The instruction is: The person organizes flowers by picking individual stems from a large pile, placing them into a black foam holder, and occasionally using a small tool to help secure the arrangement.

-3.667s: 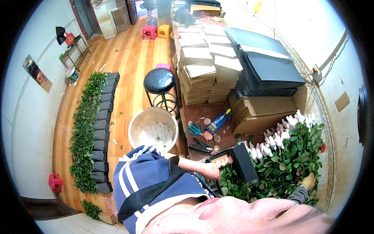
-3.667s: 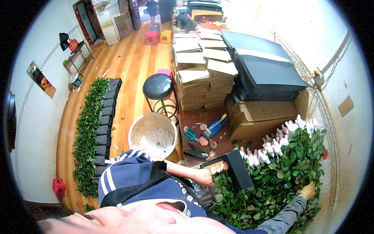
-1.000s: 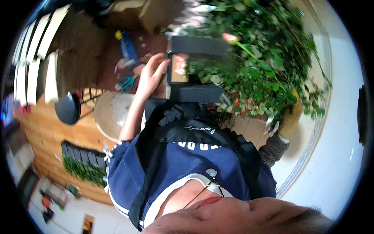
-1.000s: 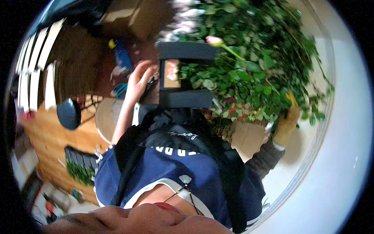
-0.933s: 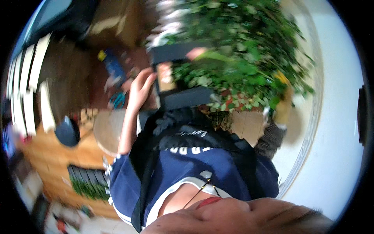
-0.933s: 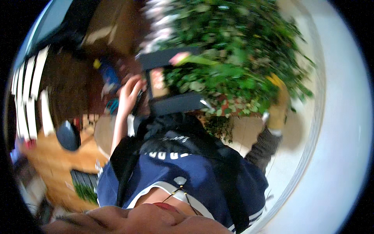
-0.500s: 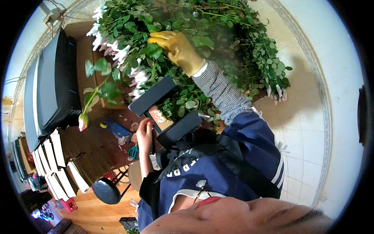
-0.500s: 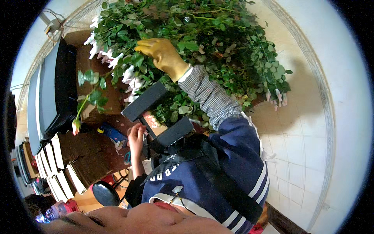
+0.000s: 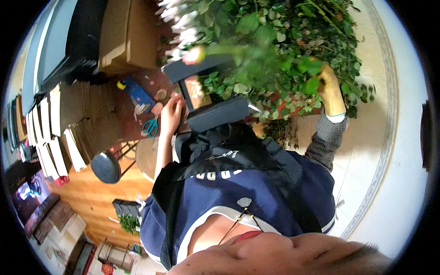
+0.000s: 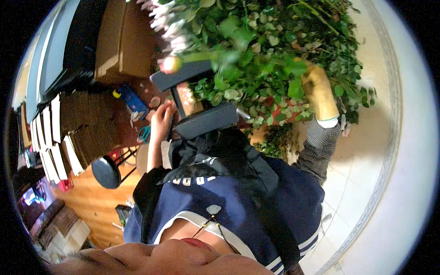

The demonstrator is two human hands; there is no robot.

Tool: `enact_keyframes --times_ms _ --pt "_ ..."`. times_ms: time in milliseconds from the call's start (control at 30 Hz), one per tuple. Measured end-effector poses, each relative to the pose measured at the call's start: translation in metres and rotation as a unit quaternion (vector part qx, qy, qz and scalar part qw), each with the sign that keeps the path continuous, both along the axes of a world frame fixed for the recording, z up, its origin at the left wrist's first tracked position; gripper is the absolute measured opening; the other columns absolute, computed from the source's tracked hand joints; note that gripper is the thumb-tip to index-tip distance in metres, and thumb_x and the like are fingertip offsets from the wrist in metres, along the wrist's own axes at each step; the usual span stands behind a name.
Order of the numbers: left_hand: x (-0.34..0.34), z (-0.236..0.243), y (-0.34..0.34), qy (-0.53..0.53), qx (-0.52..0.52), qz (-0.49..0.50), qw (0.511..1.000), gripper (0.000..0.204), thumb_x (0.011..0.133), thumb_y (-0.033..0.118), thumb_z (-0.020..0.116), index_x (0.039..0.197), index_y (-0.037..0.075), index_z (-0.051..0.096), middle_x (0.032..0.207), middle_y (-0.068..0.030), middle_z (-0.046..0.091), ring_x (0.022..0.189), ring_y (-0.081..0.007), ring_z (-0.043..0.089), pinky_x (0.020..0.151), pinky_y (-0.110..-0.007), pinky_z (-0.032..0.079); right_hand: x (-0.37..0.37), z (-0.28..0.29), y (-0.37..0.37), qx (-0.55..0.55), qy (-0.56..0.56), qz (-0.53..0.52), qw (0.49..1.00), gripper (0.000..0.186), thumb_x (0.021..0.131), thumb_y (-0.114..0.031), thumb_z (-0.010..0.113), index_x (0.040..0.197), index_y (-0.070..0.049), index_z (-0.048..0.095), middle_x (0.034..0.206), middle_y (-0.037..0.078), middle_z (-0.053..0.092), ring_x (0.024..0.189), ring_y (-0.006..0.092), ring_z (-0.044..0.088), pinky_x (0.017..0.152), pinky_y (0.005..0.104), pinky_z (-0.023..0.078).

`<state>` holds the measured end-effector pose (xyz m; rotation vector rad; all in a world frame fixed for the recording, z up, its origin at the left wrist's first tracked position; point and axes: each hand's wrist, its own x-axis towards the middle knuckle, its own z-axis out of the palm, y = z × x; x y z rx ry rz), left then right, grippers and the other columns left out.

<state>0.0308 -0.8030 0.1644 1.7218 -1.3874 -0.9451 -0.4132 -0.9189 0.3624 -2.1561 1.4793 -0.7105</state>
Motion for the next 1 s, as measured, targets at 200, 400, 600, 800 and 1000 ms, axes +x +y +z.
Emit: enact_keyframes --times_ms 200,400,600,800,1000 --pt "0.011 0.031 -0.033 -0.162 -0.001 0.014 0.987 0.021 0.091 0.019 0.056 0.102 0.004 0.065 0.093 -0.0192 0.068 0.088 -0.0352 0.066 0.074 -0.042 0.051 0.006 -0.146 0.008 0.159 0.403 0.138 0.890 0.033 0.082 0.009 0.052 0.107 -0.006 0.068 0.112 0.012 0.067 0.103 0.0253 0.065 0.094 0.0330 0.052" --pt "-0.053 0.062 -0.027 -0.124 0.055 -0.241 0.961 0.039 0.088 0.040 0.060 0.108 0.007 0.064 0.099 -0.0186 0.068 0.090 -0.0354 0.066 0.078 -0.043 0.052 0.028 -0.207 0.017 0.186 0.482 0.085 0.852 0.024 0.076 0.004 0.057 0.094 -0.007 0.069 0.101 0.012 0.069 0.095 0.0282 0.066 0.085 0.0364 0.053" --pt "-0.107 0.016 0.010 -0.406 -0.102 -0.164 0.893 0.012 0.071 0.011 0.060 0.079 0.012 0.052 0.071 -0.0031 0.059 0.065 -0.0181 0.064 0.054 -0.031 0.051 0.008 -0.237 0.020 0.169 0.462 0.148 0.858 0.043 0.080 -0.010 0.065 0.122 -0.004 0.060 0.118 0.017 0.064 0.107 0.0308 0.061 0.090 0.0389 0.051" --pt "-0.113 0.018 0.022 -0.372 -0.081 -0.126 0.916 0.004 0.071 0.013 0.058 0.072 0.010 0.056 0.070 -0.0057 0.061 0.064 -0.0222 0.064 0.054 -0.035 0.051 0.061 -0.104 -0.014 0.287 0.344 0.168 0.878 0.053 0.088 -0.021 0.063 0.137 -0.010 0.047 0.133 0.020 0.054 0.117 0.0341 0.056 0.099 0.0439 0.045" --pt "-0.122 -0.013 0.010 -0.381 -0.143 -0.121 0.905 0.014 0.080 0.021 0.056 0.075 0.008 0.058 0.063 -0.0057 0.059 0.060 -0.0233 0.063 0.051 -0.037 0.047 0.215 -0.104 -0.033 0.273 0.101 0.430 0.855 0.038 0.086 -0.020 0.063 0.122 -0.007 0.060 0.110 0.017 0.066 0.103 0.0324 0.064 0.087 0.0397 0.050"
